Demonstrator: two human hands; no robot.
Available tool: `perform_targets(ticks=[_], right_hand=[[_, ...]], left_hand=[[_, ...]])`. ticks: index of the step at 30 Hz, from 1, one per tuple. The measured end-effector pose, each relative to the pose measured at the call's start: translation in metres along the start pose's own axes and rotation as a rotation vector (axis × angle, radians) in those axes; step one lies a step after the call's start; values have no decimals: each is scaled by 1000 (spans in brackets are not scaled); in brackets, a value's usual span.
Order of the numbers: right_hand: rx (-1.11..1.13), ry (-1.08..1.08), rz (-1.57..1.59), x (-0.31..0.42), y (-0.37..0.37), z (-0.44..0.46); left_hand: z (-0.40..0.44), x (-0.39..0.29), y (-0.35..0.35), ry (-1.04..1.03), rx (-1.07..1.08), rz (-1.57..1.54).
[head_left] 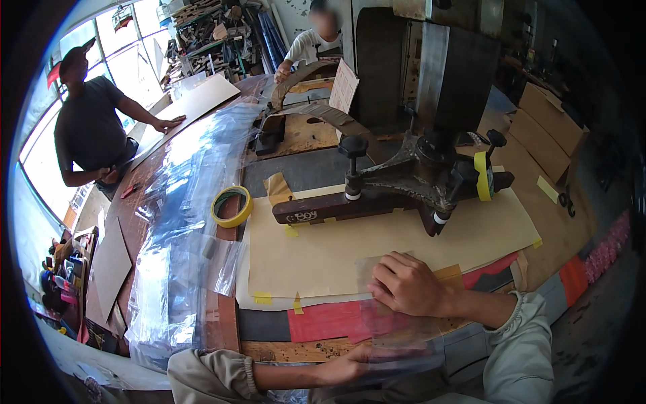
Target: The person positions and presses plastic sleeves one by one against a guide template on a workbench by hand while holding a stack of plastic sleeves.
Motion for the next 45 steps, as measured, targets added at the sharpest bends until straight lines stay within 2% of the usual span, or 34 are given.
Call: perform_targets(ticks=[1,11,15,20,24,26,30,32,35,37,41,45], right_hand=[[0,-2,5,0,0,0],[60,-9,3,2,1,0],[31,-4,-1,1,2,1],[3,11,-18,2,0,0],[27,6,-9,1,1,-1],[43,3,-11,0,2,0],[22,7,-16,2,1,0],[7,15,-17,1,1,0],[12,15,-12,0,1,-1],[8,15,-11,1,1,-1],[8,16,-7,1,1,0],[16,6,-6,-1,1,0]], left_hand=[[4,24,3,-33,10,-41],[5,30,5,-76,4,-96],[2,-15,5,28,14,84],[3,30,7,9,-7,7],[1,37,5,84,-20,-125],[4,35,7,24,1,-63],[7,-4,-4,-104,43,41],[1,-37,-9,-74,4,82],[0,-63,-10,43,61,131],[0,-61,-10,26,72,111],[3,-40,-9,-187,52,-1],[5,-36,-9,-220,89,-70]])
Point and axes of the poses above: each hand's wrist, its own z-axis towards the middle knuckle, its own y-axis out of the back of the hand, x = y × z, the point moved 4 cm from there along z, towards the middle knuckle
